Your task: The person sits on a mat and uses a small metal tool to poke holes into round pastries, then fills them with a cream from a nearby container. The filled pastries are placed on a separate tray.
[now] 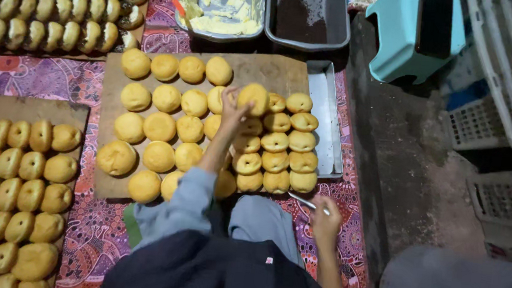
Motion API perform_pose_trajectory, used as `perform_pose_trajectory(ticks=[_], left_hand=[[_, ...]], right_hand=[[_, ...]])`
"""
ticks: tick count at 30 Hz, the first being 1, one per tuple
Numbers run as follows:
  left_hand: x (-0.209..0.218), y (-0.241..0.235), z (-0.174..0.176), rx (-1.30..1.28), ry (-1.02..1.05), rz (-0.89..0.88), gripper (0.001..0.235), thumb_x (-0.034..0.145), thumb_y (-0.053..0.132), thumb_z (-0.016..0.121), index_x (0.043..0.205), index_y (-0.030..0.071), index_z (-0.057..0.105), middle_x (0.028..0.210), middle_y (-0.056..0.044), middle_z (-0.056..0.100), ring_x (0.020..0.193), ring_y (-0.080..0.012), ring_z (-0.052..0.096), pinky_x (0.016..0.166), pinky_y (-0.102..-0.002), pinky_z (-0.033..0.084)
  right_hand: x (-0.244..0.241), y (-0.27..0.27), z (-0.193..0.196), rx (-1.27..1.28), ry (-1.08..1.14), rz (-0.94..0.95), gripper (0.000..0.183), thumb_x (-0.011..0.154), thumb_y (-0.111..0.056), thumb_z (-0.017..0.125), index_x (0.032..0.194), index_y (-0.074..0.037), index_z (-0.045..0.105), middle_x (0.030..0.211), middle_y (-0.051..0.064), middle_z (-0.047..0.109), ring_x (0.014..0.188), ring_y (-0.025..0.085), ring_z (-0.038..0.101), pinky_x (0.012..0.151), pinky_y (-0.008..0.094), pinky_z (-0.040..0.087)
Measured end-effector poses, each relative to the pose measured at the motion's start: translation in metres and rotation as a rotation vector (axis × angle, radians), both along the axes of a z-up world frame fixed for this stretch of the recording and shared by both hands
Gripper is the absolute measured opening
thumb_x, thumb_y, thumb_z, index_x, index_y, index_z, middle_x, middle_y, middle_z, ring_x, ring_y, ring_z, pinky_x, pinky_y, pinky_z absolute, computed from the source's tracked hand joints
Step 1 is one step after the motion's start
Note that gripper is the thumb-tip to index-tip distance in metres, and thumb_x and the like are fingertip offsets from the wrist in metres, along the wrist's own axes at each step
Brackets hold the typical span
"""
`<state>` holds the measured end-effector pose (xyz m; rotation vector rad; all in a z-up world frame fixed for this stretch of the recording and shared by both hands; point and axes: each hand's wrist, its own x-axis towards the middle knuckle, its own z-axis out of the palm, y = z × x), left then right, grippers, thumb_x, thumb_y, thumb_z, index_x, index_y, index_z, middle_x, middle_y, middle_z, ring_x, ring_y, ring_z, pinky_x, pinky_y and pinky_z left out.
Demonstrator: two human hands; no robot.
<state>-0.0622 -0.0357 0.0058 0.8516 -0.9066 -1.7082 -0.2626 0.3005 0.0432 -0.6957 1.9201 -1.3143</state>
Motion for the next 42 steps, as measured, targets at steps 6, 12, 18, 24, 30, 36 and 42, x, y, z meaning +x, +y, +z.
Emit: perform_pose_trajectory(ticks=[6, 12, 18, 24, 30, 36, 42], left_hand=[[0.059, 0.148, 0.059, 0.251, 0.562, 0.024, 0.059, 0.095, 0.026, 0.069, 0.148, 0.015, 0.046, 0.140, -0.013, 0.057, 0.126, -0.0280, 0.061, 0.107, -0.047, 0.053], [0.089, 0.239, 0.117, 0.344, 0.739, 0.121, 0.062, 0.099, 0.048, 0.059, 0.136, -0.002, 0.050, 0.126, -0.023, 0.066, 0.112, -0.0366, 0.070, 0.101, -0.046, 0.055], [0.112, 0.289, 0.156, 0.205, 0.746, 0.136, 0.048, 0.109, 0.040, 0.057, 0.133, -0.001, 0.053, 0.126, -0.024, 0.065, 0.109, -0.0369, 0.070, 0.094, -0.047, 0.059], [0.122, 0.323, 0.183, -0.009, 0.615, 0.017, 0.035, 0.103, 0.025, 0.061, 0.131, 0.006, 0.054, 0.131, -0.021, 0.065, 0.109, -0.0386, 0.071, 0.089, -0.049, 0.059], [0.133, 0.341, 0.201, -0.151, 0.609, -0.069, 0.035, 0.104, 0.023, 0.066, 0.128, -0.002, 0.062, 0.130, -0.022, 0.066, 0.110, -0.0392, 0.071, 0.094, -0.050, 0.061], [0.143, 0.353, 0.214, -0.220, 0.437, -0.165, 0.030, 0.099, 0.015, 0.069, 0.122, -0.005, 0.068, 0.122, -0.020, 0.070, 0.108, -0.0347, 0.073, 0.095, -0.046, 0.061], [0.136, 0.355, 0.201, -0.183, 0.070, -0.259, 0.021, 0.098, 0.012, 0.072, 0.106, -0.007, 0.074, 0.108, -0.016, 0.076, 0.098, -0.0217, 0.073, 0.089, -0.038, 0.061]], right_hand=[[0.079, -0.019, 0.062, -0.249, -0.113, 0.284, 0.014, 0.098, -0.012, 0.068, 0.109, -0.003, 0.066, 0.079, -0.003, 0.061, 0.066, 0.004, 0.054, 0.056, 0.023, 0.045], [0.140, 0.013, 0.126, -0.453, 0.184, 0.321, 0.008, 0.101, -0.011, 0.066, 0.103, -0.003, 0.067, 0.075, -0.002, 0.062, 0.064, 0.003, 0.056, 0.056, 0.021, 0.046], [0.157, 0.052, 0.156, -0.571, 0.101, 0.314, 0.009, 0.101, -0.012, 0.065, 0.100, -0.003, 0.063, 0.074, -0.003, 0.059, 0.061, 0.002, 0.053, 0.053, 0.021, 0.043], [0.150, 0.075, 0.175, -0.606, 0.314, 0.352, 0.012, 0.101, -0.013, 0.066, 0.099, -0.002, 0.062, 0.074, -0.002, 0.058, 0.062, 0.004, 0.049, 0.054, 0.022, 0.040], [0.147, 0.092, 0.194, -0.687, 0.500, 0.339, 0.013, 0.103, -0.014, 0.065, 0.097, -0.003, 0.061, 0.080, 0.001, 0.062, 0.066, 0.008, 0.055, 0.060, 0.025, 0.045], [0.144, 0.097, 0.210, -0.652, 0.544, 0.431, 0.016, 0.098, -0.011, 0.066, 0.086, -0.004, 0.059, 0.068, 0.004, 0.061, 0.056, 0.012, 0.057, 0.054, 0.029, 0.045], [0.154, 0.080, 0.203, -0.626, 0.713, 0.621, 0.017, 0.098, -0.008, 0.066, 0.084, -0.005, 0.059, 0.067, 0.010, 0.062, 0.055, 0.024, 0.063, 0.053, 0.035, 0.046]])
